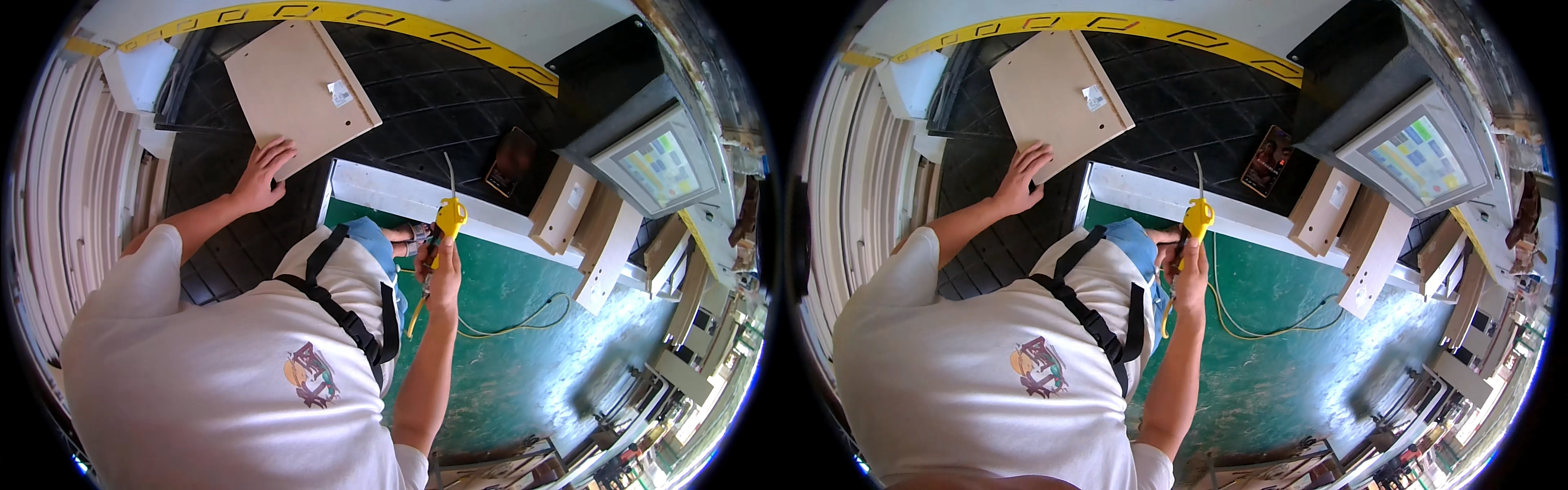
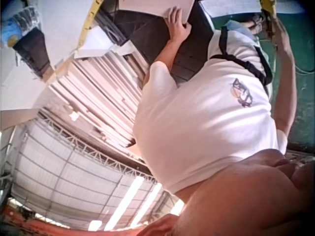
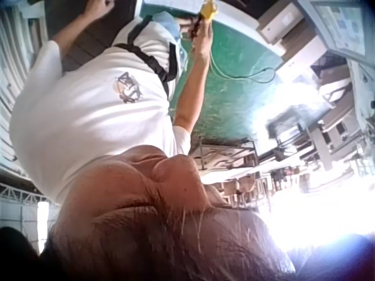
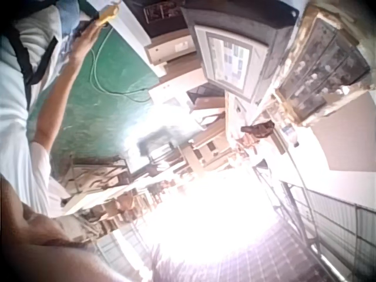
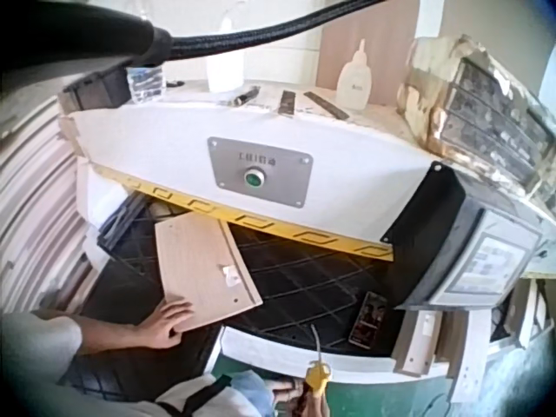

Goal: The person uses a yellow air blow gun to clean dust and debris from the surface and edges of rectangular wooden panels. They handle the panels one by one, placing them on a workbench, blowing them clean, and then moving them to a stack.

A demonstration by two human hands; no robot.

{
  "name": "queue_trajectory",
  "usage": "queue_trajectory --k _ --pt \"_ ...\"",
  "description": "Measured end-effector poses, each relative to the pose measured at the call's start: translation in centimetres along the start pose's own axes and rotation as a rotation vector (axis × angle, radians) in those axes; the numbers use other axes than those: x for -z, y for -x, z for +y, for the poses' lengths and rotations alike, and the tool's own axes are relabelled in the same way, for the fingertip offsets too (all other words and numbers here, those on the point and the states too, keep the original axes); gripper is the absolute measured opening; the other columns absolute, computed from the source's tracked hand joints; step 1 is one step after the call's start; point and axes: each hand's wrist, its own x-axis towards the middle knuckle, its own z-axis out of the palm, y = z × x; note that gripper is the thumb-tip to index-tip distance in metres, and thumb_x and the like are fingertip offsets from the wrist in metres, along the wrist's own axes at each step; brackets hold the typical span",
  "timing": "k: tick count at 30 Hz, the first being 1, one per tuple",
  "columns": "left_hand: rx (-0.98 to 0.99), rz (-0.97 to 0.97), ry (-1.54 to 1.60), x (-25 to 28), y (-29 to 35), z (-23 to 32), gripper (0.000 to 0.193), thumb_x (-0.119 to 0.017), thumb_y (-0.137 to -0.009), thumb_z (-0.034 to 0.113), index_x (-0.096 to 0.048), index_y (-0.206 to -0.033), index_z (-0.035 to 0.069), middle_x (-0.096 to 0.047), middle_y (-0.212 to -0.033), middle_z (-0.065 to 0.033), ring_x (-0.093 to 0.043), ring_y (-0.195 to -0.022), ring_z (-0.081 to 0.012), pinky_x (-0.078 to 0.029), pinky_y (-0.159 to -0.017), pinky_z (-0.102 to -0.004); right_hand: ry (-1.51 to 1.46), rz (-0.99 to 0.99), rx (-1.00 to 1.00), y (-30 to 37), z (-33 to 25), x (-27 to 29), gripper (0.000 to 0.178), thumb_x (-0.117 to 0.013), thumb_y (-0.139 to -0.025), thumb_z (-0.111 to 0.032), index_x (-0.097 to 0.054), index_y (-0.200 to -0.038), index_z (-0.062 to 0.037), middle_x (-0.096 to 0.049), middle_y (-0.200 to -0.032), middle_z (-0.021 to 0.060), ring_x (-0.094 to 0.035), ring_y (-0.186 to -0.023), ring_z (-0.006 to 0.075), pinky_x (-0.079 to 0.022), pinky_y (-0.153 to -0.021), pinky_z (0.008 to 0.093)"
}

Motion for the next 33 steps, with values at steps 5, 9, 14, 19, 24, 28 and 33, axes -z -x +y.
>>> queue_trajectory --k 5,9,14,19,24,28,33 --pt "0.005 0.000 0.036 -0.2 0.2 -0.2 0.076 -0.071 -0.074 0.003 -0.049 -0.146 0.008 -0.047 -0.155 -0.0115 -0.036 -0.150 -0.0339 -0.030 -0.118 -0.0598 0.321 -0.394 -0.258 1.7 0.0 0.1 0.044 -0.050 -0.108 -0.052 -0.061 -0.110 -0.0091 -0.060 -0.084 -0.0017 -0.052 -0.071 0.0073 -0.041 -0.061 0.0218" --pt "0.022 -0.006 0.029 -0.1 0.1 0.1 0.076 -0.070 -0.075 0.003 -0.048 -0.147 0.007 -0.046 -0.156 -0.0112 -0.036 -0.151 -0.0336 -0.028 -0.119 -0.0615 0.377 -0.482 -0.361 3.0 -0.9 -1.5 0.043 -0.048 -0.110 -0.047 -0.061 -0.109 -0.0066 -0.060 -0.081 -0.0014 -0.050 -0.065 0.0082 -0.042 -0.061 0.0259" --pt "0.028 -0.012 0.039 -0.2 0.3 -0.1 0.075 -0.070 -0.077 0.005 -0.046 -0.148 0.007 -0.044 -0.157 -0.0107 -0.034 -0.152 -0.0336 -0.027 -0.120 -0.0619 0.205 -0.495 -0.342 2.7 -0.1 -0.8 0.043 -0.053 -0.107 -0.035 -0.057 -0.134 -0.0016 -0.066 -0.091 0.0041 -0.059 -0.070 0.0101 -0.042 -0.053 0.0226" --pt "-0.069 -0.129 -0.017 1.1 0.4 -0.8 0.071 -0.070 -0.083 0.004 -0.045 -0.149 0.007 -0.042 -0.161 -0.0098 -0.027 -0.156 -0.0310 -0.024 -0.123 -0.0596 -0.230 -0.447 -0.254 2.8 2.6 -1.9 0.058 -0.056 -0.092 -0.007 -0.045 -0.148 0.0045 -0.066 -0.130 0.0194 -0.069 -0.080 0.0167 -0.040 -0.045 0.0211" --pt "-0.090 -0.200 -0.030 3.2 1.3 -5.2 0.067 -0.060 -0.087 -0.004 -0.043 -0.151 0.005 -0.042 -0.161 -0.0120 -0.027 -0.156 -0.0312 -0.024 -0.125 -0.0576 -0.352 -0.409 -0.253 2.4 3.7 -1.9 0.069 -0.059 -0.086 -0.005 -0.041 -0.152 0.0030 -0.058 -0.142 0.0229 -0.071 -0.096 0.0226 -0.042 -0.045 0.0212" --pt "0.151 -0.138 -0.193 5.0 2.0 -11.1 0.069 -0.063 -0.092 0.011 -0.039 -0.156 0.008 -0.037 -0.164 -0.0117 -0.026 -0.156 -0.0329 -0.025 -0.124 -0.0575 -0.519 -0.401 -0.239 2.6 5.2 -1.4 0.075 -0.063 -0.082 -0.007 -0.041 -0.154 -0.0014 -0.059 -0.139 0.0235 -0.071 -0.097 0.0281 -0.046 -0.045 0.0228" --pt "0.839 0.144 -0.202 -1.1 1.1 -10.9 0.103 -0.072 -0.083 0.069 -0.031 -0.162 0.016 -0.022 -0.167 -0.0290 -0.015 -0.156 -0.0497 -0.018 -0.119 -0.0703 -0.508 -0.404 -0.236 2.4 5.5 -1.7 0.078 -0.065 -0.082 -0.012 -0.039 -0.155 -0.0014 -0.060 -0.137 0.0245 -0.072 -0.096 0.0295 -0.047 -0.044 0.0232"
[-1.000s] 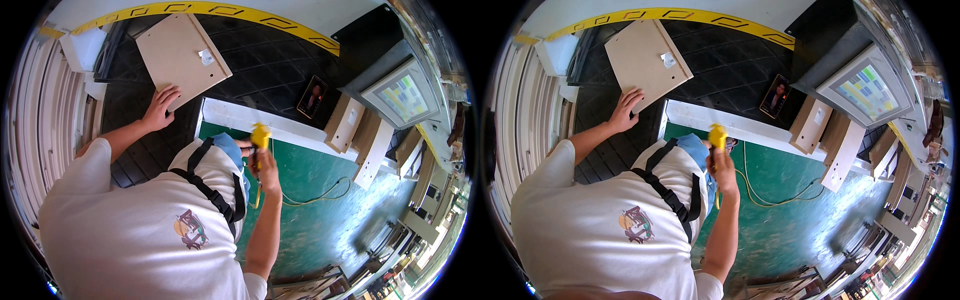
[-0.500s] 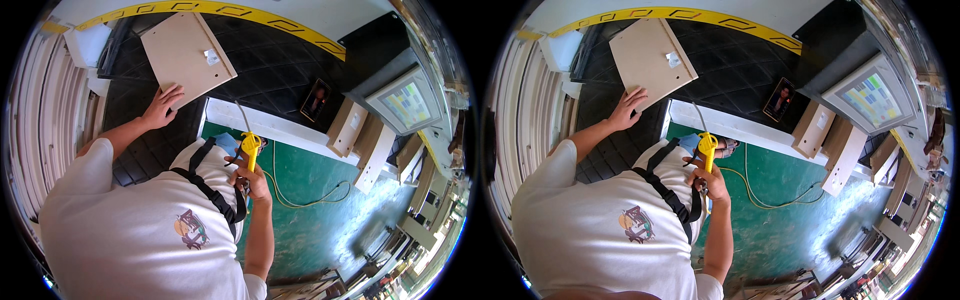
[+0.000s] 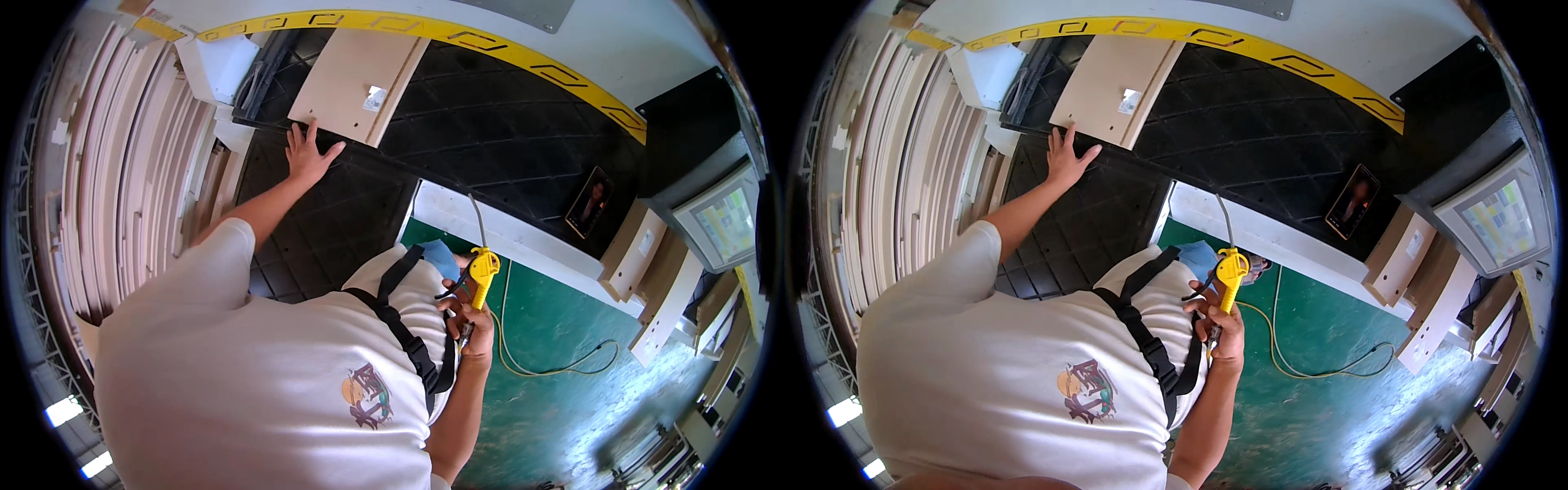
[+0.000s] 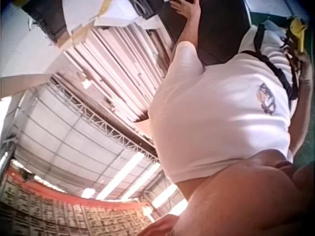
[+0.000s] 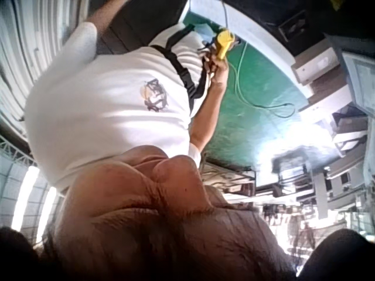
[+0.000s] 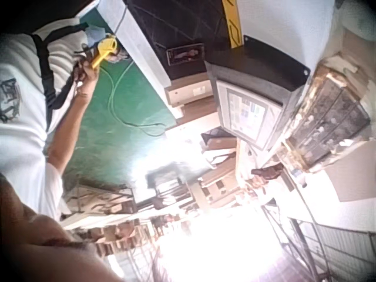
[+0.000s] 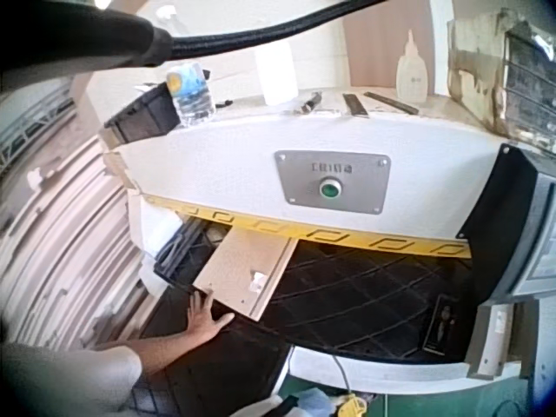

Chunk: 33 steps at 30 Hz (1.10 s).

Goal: The person uses a yellow air blow gun to clean dust and debris from the surface and edges of rectangular wooden panels. They handle the panels one by one, placing them on a workbench, blowing them clean, and then moving them to a stack.

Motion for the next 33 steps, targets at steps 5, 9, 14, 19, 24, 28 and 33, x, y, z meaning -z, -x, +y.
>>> queue_trajectory --k 5,9,14,19,24,28,33 --pt "0.147 -0.019 0.044 -0.5 -0.5 4.5 0.126 -0.071 -0.073 0.083 -0.018 -0.167 0.018 -0.013 -0.166 -0.0372 -0.006 -0.157 -0.0513 -0.010 -0.118 -0.0742 0.013 0.026 -0.018 0.1 -0.3 -0.3 0.080 -0.063 -0.083 -0.010 -0.035 -0.157 0.0010 -0.056 -0.140 0.0267 -0.071 -0.098 0.0301 -0.048 -0.044 0.0232" --pt "0.113 0.016 0.059 -0.9 -1.6 4.1 0.128 -0.074 -0.070 0.083 -0.020 -0.166 0.018 -0.012 -0.167 -0.0355 -0.005 -0.157 -0.0509 -0.008 -0.118 -0.0758 0.029 0.024 -0.027 0.0 -0.5 -0.6 0.080 -0.063 -0.084 -0.009 -0.034 -0.157 0.0014 -0.056 -0.139 0.0269 -0.071 -0.097 0.0297 -0.047 -0.044 0.0231" --pt "0.171 0.067 0.122 -1.2 -2.2 4.2 0.128 -0.080 -0.066 0.078 -0.025 -0.165 0.019 -0.016 -0.168 -0.0316 -0.009 -0.157 -0.0487 -0.009 -0.118 -0.0754 0.032 0.054 -0.039 -0.2 -0.7 -0.7 0.078 -0.061 -0.085 -0.009 -0.034 -0.158 0.0012 -0.056 -0.140 0.0274 -0.071 -0.098 0.0296 -0.047 -0.046 0.0235" --pt "0.227 0.136 0.136 -1.0 -3.5 4.2 0.126 -0.086 -0.063 0.073 -0.030 -0.162 0.019 -0.022 -0.168 -0.0231 -0.013 -0.158 -0.0432 -0.011 -0.118 -0.0761 0.089 0.048 -0.065 -0.4 -1.3 -1.3 0.078 -0.060 -0.086 -0.009 -0.034 -0.158 0.0006 -0.056 -0.142 0.0268 -0.071 -0.099 0.0287 -0.047 -0.047 0.0240" --pt "0.179 0.200 0.108 -1.7 -4.0 3.1 0.124 -0.087 -0.063 0.071 -0.032 -0.161 0.019 -0.027 -0.166 -0.0203 -0.018 -0.156 -0.0414 -0.016 -0.116 -0.0765 0.150 0.036 -0.041 -1.1 -2.1 -2.5 0.075 -0.060 -0.085 -0.008 -0.036 -0.155 0.0030 -0.056 -0.141 0.0257 -0.071 -0.101 0.0286 -0.051 -0.052 0.0269" --pt "0.111 0.239 0.093 -1.6 -3.8 2.8 0.118 -0.084 -0.064 0.075 -0.040 -0.158 0.017 -0.032 -0.162 -0.0266 -0.026 -0.152 -0.0454 -0.022 -0.114 -0.0752 0.179 -0.007 -0.057 -2.3 -3.1 -4.3 0.073 -0.061 -0.084 -0.006 -0.040 -0.152 0.0040 -0.057 -0.140 0.0258 -0.070 -0.101 0.0289 -0.057 -0.056 0.0294" --pt "0.019 0.268 0.057 -2.5 -3.1 3.9 0.116 -0.074 -0.065 0.085 -0.049 -0.155 0.016 -0.035 -0.151 -0.0422 -0.028 -0.147 -0.0556 -0.024 -0.113 -0.0732 0.179 -0.051 -0.057 -3.1 -3.2 -5.8 0.071 -0.061 -0.083 -0.005 -0.042 -0.151 0.0044 -0.057 -0.140 0.0270 -0.070 -0.101 0.0312 -0.060 -0.060 0.0306"
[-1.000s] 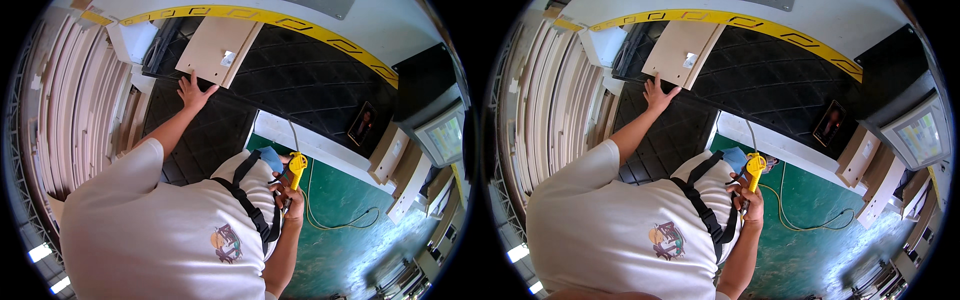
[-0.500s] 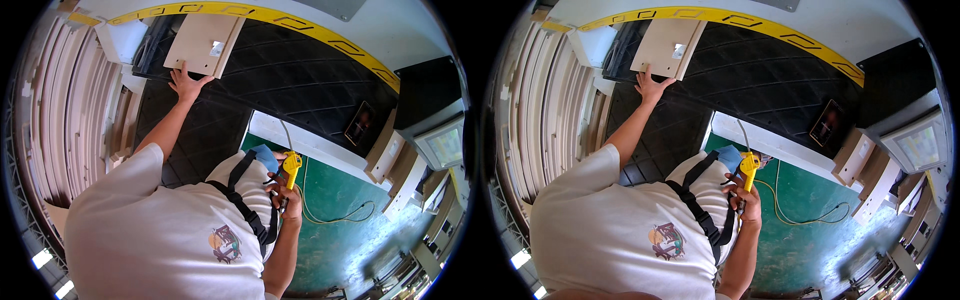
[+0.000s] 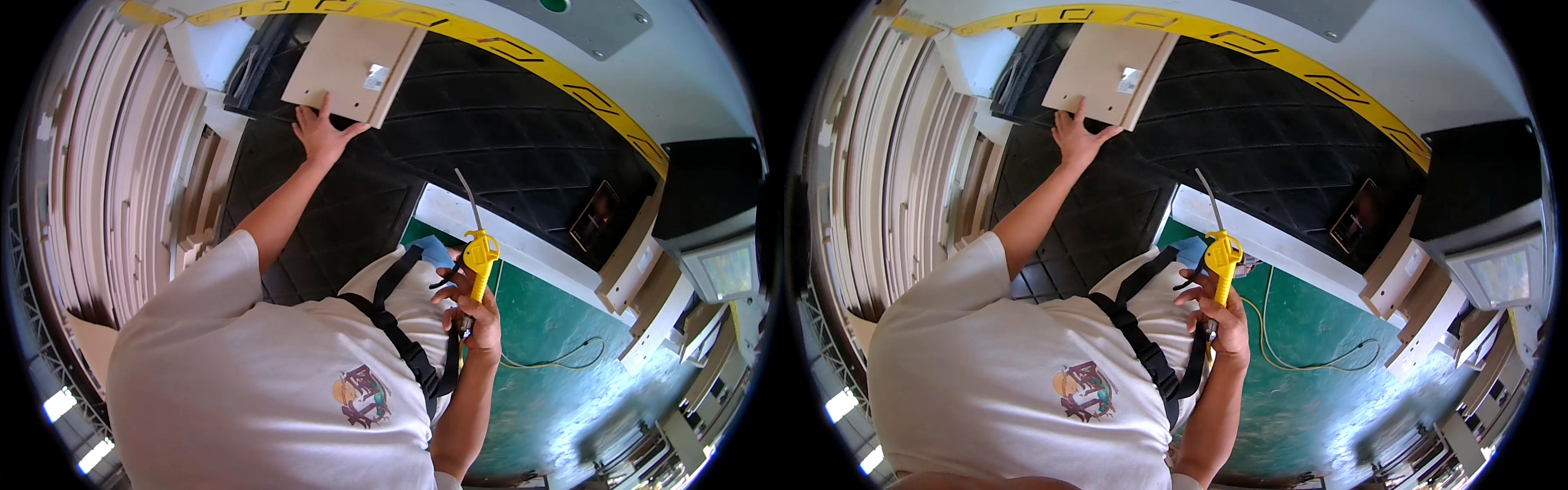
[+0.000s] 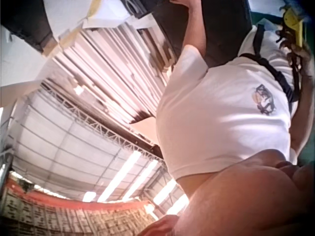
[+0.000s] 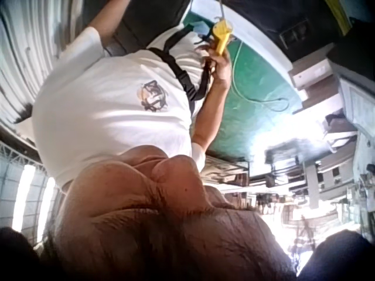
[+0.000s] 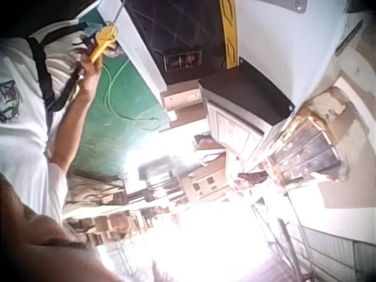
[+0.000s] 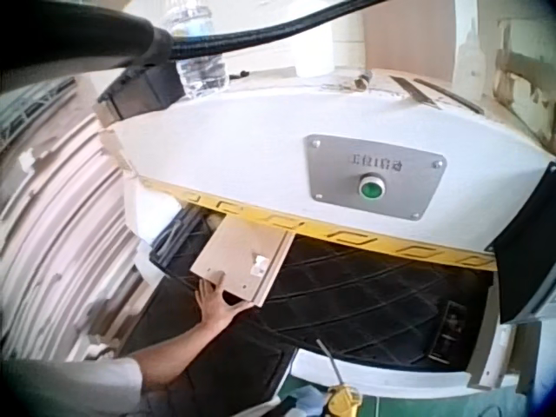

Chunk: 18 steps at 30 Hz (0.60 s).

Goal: The person uses a yellow air blow gun to clean dust and debris from the surface and edges of rectangular wooden panels. They handle the panels one by one, placing them on a workbench, blowing them clean, and then moving them to a stack.

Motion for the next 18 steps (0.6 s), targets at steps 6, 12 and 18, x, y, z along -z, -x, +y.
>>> queue_trajectory --k 6,12,18 --pt "0.018 -0.009 0.048 -0.2 2.8 5.2 0.115 -0.073 -0.067 0.085 -0.048 -0.156 0.016 -0.030 -0.152 -0.0465 -0.021 -0.148 -0.0629 -0.019 -0.115 -0.0740 0.043 0.055 -0.011 0.1 -0.3 -0.5 0.074 -0.065 -0.079 -0.010 -0.044 -0.148 0.0069 -0.057 -0.139 0.0290 -0.070 -0.099 0.0327 -0.059 -0.056 0.0308" --pt "0.015 -0.009 0.074 -0.3 4.5 8.9 0.116 -0.074 -0.069 0.082 -0.042 -0.157 0.014 -0.027 -0.151 -0.0495 -0.019 -0.147 -0.0649 -0.019 -0.114 -0.0749 0.034 0.057 -0.027 0.0 0.1 -0.7 0.075 -0.067 -0.078 -0.012 -0.044 -0.146 0.0096 -0.056 -0.138 0.0294 -0.070 -0.100 0.0327 -0.058 -0.055 0.0310" --pt "0.008 0.025 0.128 -0.9 5.2 9.8 0.114 -0.075 -0.071 0.079 -0.040 -0.158 0.012 -0.026 -0.149 -0.0530 -0.017 -0.148 -0.0650 -0.014 -0.116 -0.0733 0.055 0.048 -0.062 0.0 0.2 -0.9 0.077 -0.068 -0.077 -0.013 -0.043 -0.144 0.0131 -0.055 -0.139 0.0302 -0.070 -0.101 0.0333 -0.058 -0.055 0.0313"
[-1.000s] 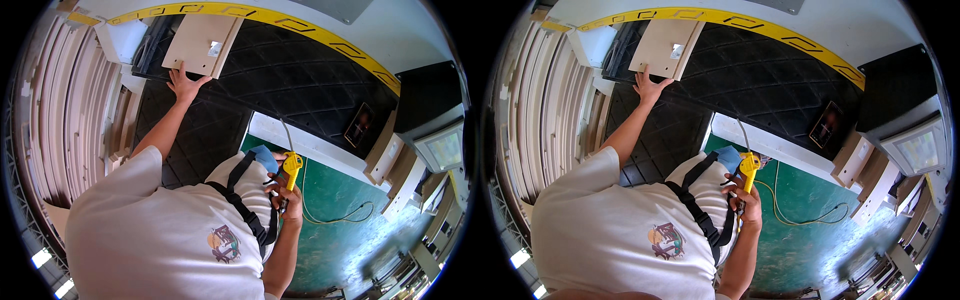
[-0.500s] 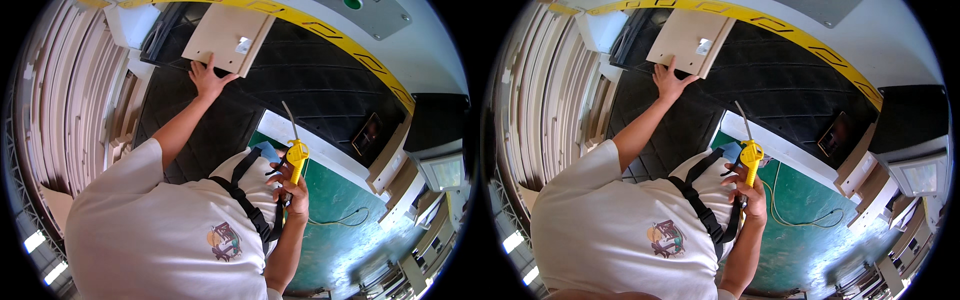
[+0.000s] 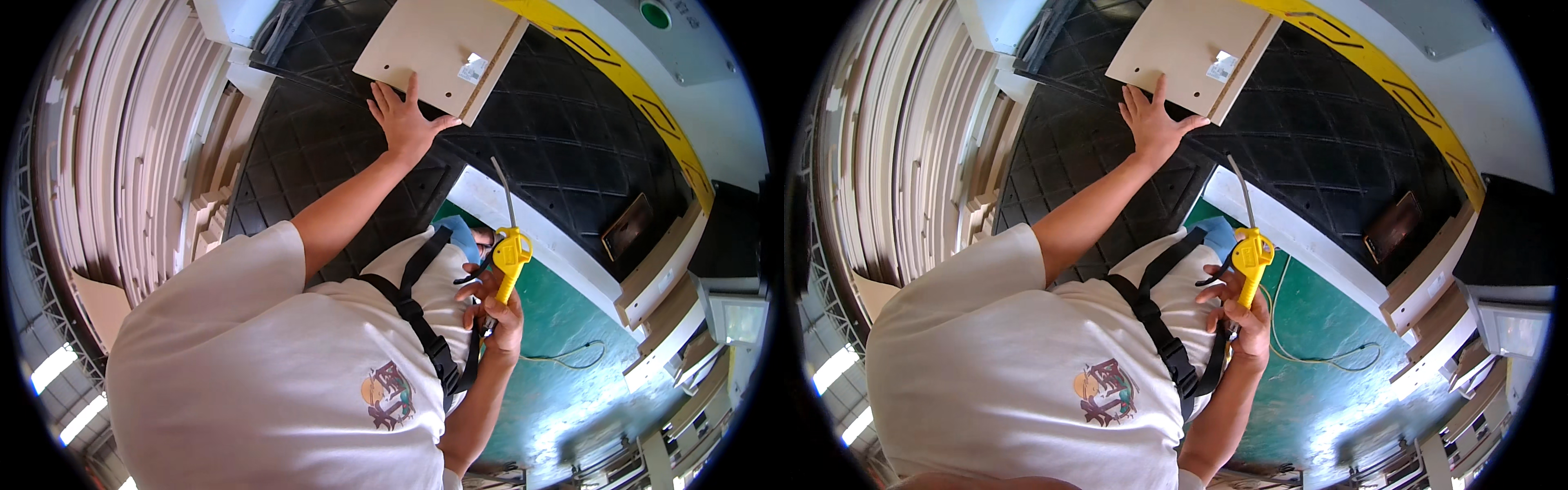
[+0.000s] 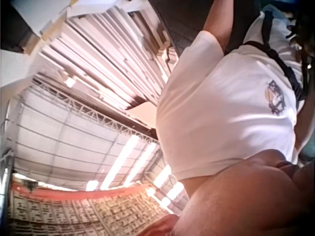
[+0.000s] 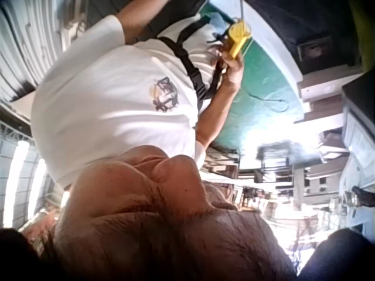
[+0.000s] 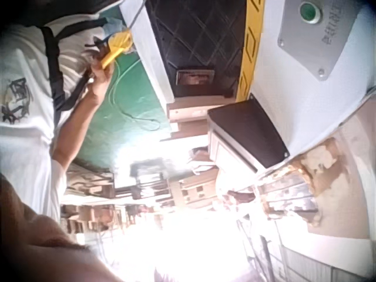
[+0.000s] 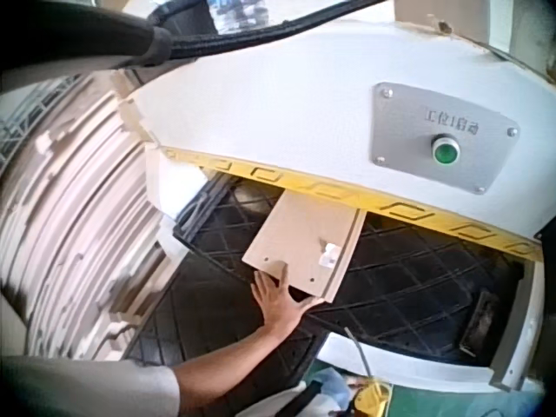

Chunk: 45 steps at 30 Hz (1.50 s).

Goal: The person uses a yellow air blow gun to clean dust and debris from the surface and edges of rectangular wooden panels. They handle the panels one by one, placing them on a workbench, blowing them clean, and then moving them to a stack.

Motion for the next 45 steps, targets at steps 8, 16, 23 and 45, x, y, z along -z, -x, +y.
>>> queue_trajectory --k 8,16,23,45 --pt "0.019 0.039 -0.028 0.4 0.1 0.4 0.113 -0.079 -0.067 0.078 -0.045 -0.154 0.015 -0.031 -0.149 -0.0496 -0.025 -0.146 -0.0618 -0.021 -0.115 -0.0711 0.046 -0.076 -0.029 -0.4 0.5 0.3 0.080 -0.075 -0.079 -0.016 -0.041 -0.145 0.0112 -0.054 -0.137 0.0307 -0.070 -0.098 0.0350 -0.055 -0.048 0.0307" --pt "-0.004 0.104 0.015 0.4 0.3 0.6 0.111 -0.083 -0.065 0.074 -0.047 -0.151 0.014 -0.033 -0.149 -0.0476 -0.025 -0.146 -0.0609 -0.022 -0.116 -0.0703 0.027 -0.051 -0.011 -0.1 1.1 0.6 0.071 -0.074 -0.080 -0.014 -0.046 -0.140 0.0107 -0.054 -0.136 0.0320 -0.070 -0.097 0.0360 -0.054 -0.046 0.0305" --pt "-0.108 0.196 0.122 0.2 0.2 0.0 0.114 -0.087 -0.060 0.070 -0.044 -0.152 0.018 -0.032 -0.150 -0.0445 -0.026 -0.145 -0.0605 -0.023 -0.110 -0.0756 0.111 -0.052 -0.009 0.2 -0.6 -0.4 0.073 -0.065 -0.079 -0.014 -0.045 -0.143 0.0141 -0.056 -0.139 0.0300 -0.070 -0.105 0.0325 -0.058 -0.057 0.0315" --pt "-0.044 0.160 -0.029 0.4 0.4 0.3 0.108 -0.086 -0.064 0.071 -0.050 -0.147 0.014 -0.041 -0.148 -0.0349 -0.032 -0.144 -0.0558 -0.026 -0.116 -0.0675 0.240 -0.396 0.113 -2.5 -5.7 -9.1 0.064 -0.067 -0.090 -0.007 -0.044 -0.148 0.0090 -0.055 -0.143 0.0314 -0.071 -0.104 0.0304 -0.061 -0.061 0.0312"
